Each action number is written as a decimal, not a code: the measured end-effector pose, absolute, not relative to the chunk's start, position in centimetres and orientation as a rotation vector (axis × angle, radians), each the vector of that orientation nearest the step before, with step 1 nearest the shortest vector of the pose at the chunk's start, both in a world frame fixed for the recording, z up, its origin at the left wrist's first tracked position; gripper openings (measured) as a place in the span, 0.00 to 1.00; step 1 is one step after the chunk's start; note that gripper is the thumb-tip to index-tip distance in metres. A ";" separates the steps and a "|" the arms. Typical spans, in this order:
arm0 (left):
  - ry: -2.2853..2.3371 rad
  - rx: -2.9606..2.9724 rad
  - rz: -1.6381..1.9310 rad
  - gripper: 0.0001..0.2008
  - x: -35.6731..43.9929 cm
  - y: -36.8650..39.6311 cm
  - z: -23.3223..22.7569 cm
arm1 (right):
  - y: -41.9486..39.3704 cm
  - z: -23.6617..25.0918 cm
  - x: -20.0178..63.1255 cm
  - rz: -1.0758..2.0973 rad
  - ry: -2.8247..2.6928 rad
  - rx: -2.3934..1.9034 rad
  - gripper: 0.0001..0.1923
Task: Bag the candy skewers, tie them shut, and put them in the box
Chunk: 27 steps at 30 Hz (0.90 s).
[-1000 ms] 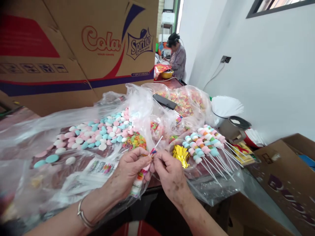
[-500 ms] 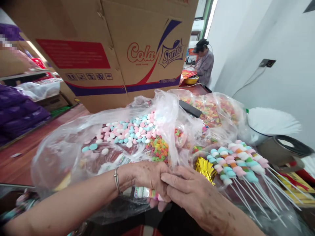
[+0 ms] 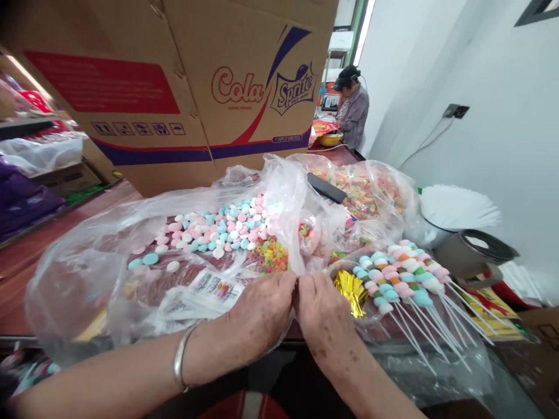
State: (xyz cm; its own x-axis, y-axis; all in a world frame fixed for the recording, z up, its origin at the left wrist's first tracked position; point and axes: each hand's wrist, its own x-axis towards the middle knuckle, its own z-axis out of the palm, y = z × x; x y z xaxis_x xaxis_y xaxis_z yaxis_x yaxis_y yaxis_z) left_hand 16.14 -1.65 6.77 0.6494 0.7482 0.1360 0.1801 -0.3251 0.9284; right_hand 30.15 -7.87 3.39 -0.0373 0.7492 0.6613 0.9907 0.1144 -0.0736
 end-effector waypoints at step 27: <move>0.671 1.007 1.084 0.13 11.1 -3.1 9.5 | -7.1 4.3 20.3 1.235 -0.929 -1.114 0.17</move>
State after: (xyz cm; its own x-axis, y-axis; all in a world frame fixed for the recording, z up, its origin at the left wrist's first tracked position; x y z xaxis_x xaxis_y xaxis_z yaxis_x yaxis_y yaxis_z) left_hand 11.10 -3.05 9.51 0.3507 0.9362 0.0232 -0.3966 0.1261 0.9093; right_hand 20.28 -7.13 4.31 0.1263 0.9911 -0.0428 -0.2336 -0.0122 -0.9723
